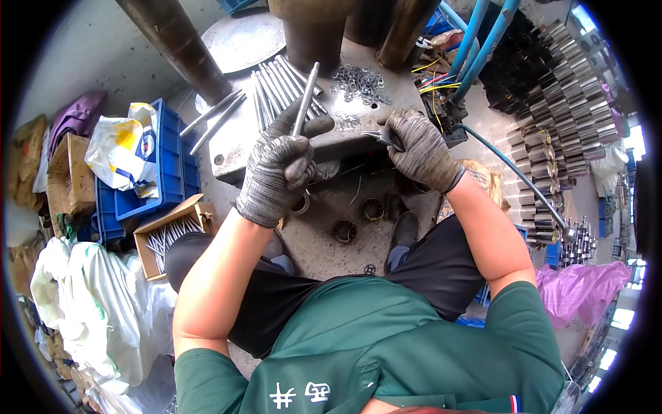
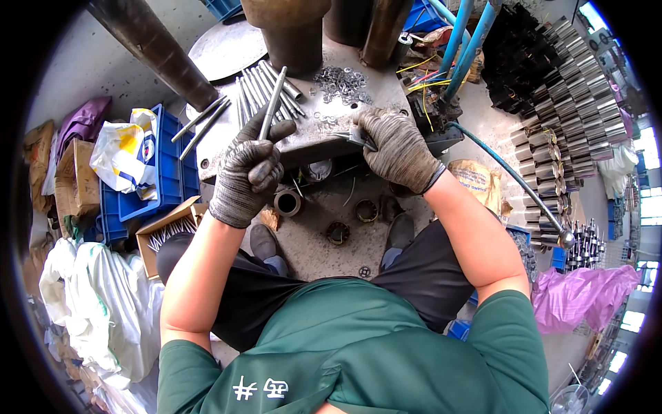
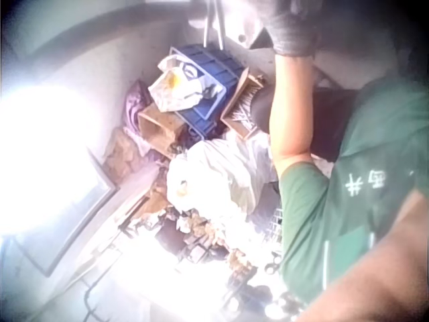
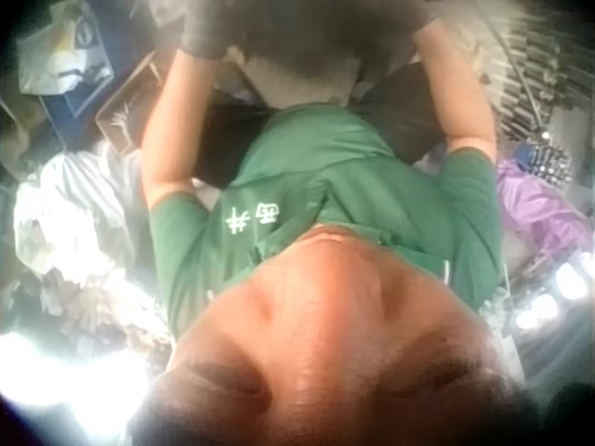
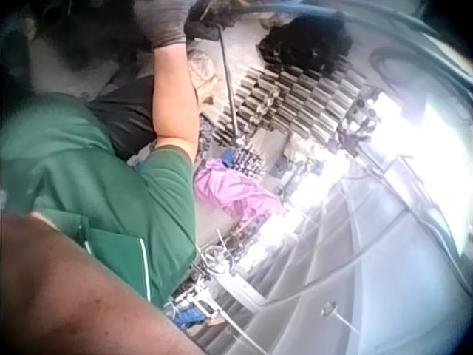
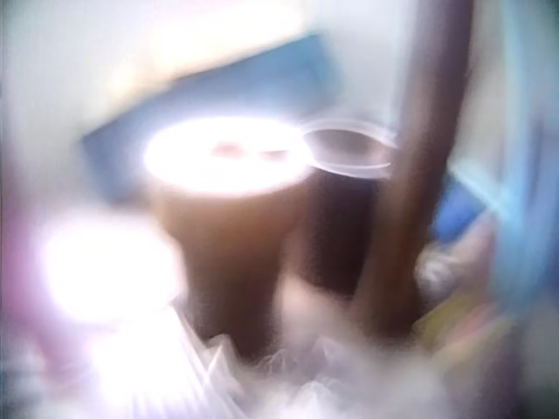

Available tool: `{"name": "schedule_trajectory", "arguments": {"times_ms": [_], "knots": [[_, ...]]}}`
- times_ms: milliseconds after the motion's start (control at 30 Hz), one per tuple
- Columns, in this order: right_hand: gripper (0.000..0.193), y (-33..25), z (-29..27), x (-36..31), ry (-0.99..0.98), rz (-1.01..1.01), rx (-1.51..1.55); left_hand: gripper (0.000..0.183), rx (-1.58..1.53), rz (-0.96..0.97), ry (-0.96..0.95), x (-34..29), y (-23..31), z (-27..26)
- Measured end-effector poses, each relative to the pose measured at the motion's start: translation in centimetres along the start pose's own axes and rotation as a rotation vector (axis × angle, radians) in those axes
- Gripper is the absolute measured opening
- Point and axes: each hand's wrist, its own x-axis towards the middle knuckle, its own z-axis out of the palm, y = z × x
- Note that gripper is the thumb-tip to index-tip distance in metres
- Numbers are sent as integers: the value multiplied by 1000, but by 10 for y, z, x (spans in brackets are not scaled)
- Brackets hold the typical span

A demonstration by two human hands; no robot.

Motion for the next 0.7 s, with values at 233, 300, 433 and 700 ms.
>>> {"name": "schedule_trajectory", "arguments": {"times_ms": [233, 300, 433, 700], "knots": [[37, 3, 17, 10, -25, -20, -136, 63, 127, 27, 107, 2, -5, 3], [35, -4, 19, 15, -52, -66, -75, 59, 82, 26, 88, 3, -7, -4], [43, -10, 26, 22, -167, -174, -137, 56, 30, 35, 192, 3, -4, -5], [46, 20, 22, 18, -135, 18, -288, 60, 22, 74, 111, 2, -3, -7]]}}
